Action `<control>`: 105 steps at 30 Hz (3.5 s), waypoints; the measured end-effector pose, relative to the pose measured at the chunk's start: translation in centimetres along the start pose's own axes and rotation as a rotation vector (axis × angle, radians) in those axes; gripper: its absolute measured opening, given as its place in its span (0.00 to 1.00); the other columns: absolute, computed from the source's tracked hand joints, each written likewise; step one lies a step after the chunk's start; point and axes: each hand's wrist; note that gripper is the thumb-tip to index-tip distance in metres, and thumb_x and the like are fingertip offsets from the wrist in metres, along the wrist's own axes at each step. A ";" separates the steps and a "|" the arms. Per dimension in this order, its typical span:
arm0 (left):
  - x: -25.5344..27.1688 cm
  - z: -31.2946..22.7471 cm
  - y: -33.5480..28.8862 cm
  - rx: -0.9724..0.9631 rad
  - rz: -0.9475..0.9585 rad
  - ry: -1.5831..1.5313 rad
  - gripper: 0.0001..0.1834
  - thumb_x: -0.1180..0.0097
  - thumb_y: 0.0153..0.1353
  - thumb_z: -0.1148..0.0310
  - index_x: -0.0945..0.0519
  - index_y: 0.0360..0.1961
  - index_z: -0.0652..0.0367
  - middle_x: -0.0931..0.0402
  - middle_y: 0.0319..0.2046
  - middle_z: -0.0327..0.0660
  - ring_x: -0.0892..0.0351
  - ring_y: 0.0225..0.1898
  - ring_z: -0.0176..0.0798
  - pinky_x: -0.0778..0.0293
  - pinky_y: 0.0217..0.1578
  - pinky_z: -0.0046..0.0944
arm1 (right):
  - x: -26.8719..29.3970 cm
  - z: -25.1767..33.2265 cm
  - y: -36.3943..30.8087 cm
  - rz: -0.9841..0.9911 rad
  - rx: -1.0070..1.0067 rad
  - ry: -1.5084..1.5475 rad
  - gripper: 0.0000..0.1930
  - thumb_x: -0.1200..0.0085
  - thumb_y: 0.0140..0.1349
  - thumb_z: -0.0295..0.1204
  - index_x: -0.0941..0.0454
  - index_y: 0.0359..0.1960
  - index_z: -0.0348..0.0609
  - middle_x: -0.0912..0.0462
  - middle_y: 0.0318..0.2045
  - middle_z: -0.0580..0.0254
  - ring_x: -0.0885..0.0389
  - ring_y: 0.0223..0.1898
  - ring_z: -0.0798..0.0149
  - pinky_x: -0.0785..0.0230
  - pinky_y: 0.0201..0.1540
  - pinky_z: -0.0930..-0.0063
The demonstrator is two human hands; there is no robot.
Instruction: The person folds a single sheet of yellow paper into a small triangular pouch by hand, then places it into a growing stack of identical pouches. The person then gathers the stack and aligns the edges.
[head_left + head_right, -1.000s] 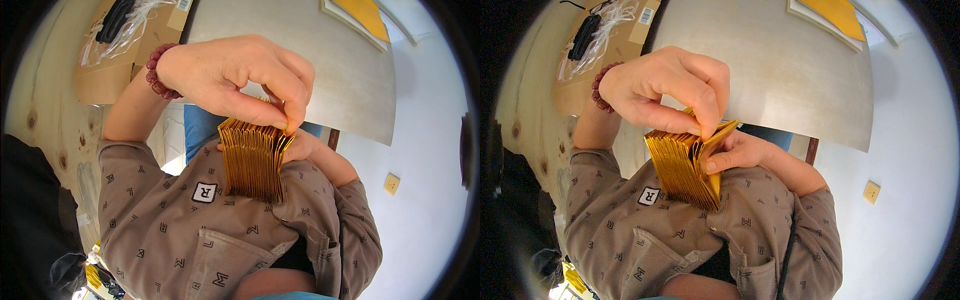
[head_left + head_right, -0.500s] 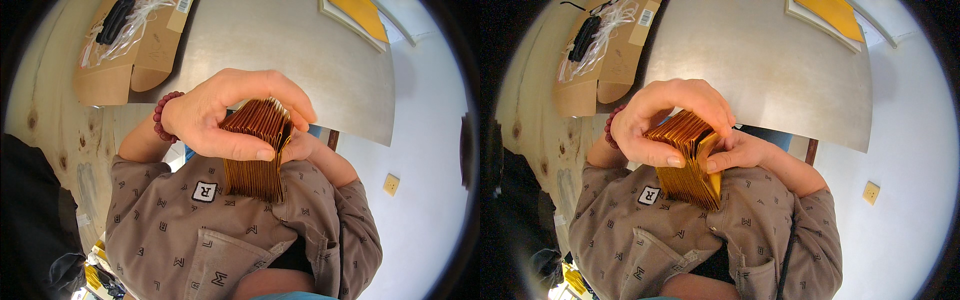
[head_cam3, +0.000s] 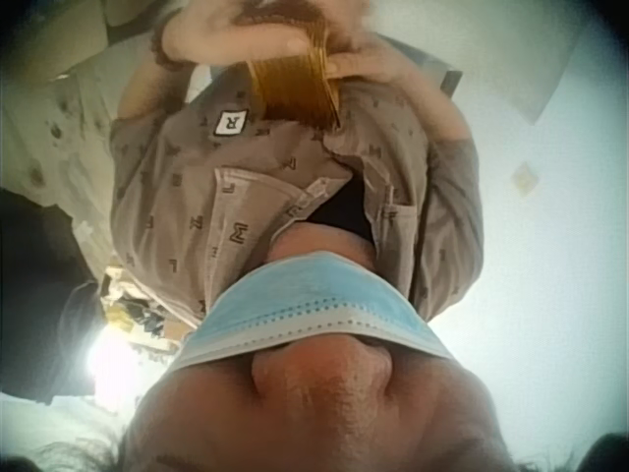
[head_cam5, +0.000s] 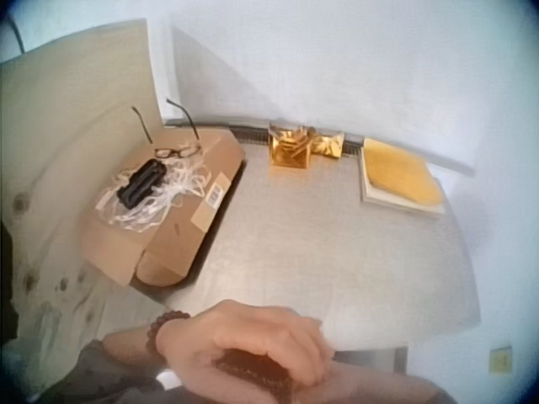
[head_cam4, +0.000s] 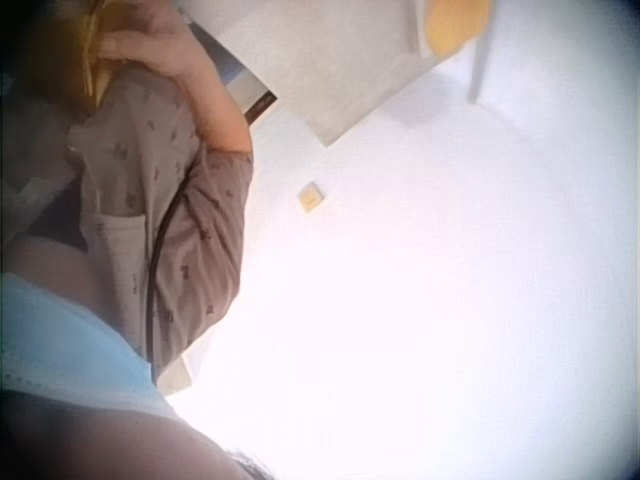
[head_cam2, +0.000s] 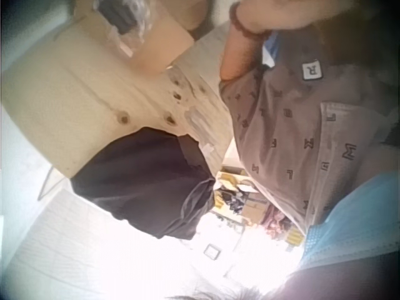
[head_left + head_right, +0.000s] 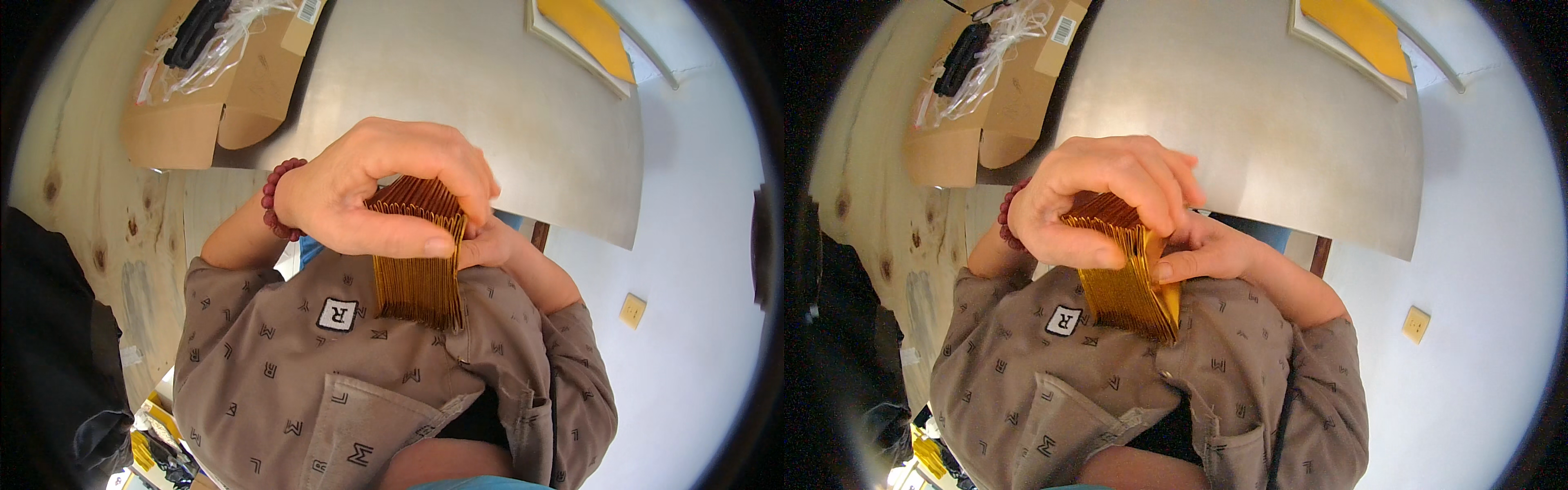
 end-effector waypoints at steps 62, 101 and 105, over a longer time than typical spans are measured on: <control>6.8 14.9 3.1 0.418 -0.494 0.934 0.18 0.36 0.66 0.62 0.23 0.50 0.62 0.20 0.44 0.52 0.24 0.49 0.58 0.27 0.52 0.53 | 12.9 7.0 4.9 -0.545 -0.266 -2.491 0.34 0.49 0.64 0.29 0.38 0.73 0.30 0.24 0.63 0.50 0.32 0.72 0.54 0.69 0.78 0.27; 6.1 14.4 2.7 0.485 -0.623 1.058 0.17 0.34 0.63 0.62 0.23 0.45 0.62 0.17 0.40 0.50 0.22 0.47 0.58 0.27 0.49 0.55 | 13.4 6.5 4.4 -0.556 -0.150 -2.423 0.35 0.49 0.65 0.26 0.41 0.76 0.36 0.33 0.73 0.54 0.44 0.79 0.55 0.71 0.79 0.30; 6.4 14.4 2.3 0.428 -0.608 0.976 0.17 0.36 0.65 0.61 0.25 0.44 0.63 0.20 0.40 0.53 0.24 0.45 0.61 0.27 0.48 0.55 | 13.1 6.8 4.7 -0.551 -0.175 -2.429 0.31 0.49 0.65 0.25 0.34 0.72 0.35 0.27 0.68 0.55 0.38 0.76 0.53 0.69 0.79 0.30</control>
Point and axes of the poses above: each hand's wrist, its own y-axis towards the middle knuckle, its own x-axis out of the back of the hand, z = x × y
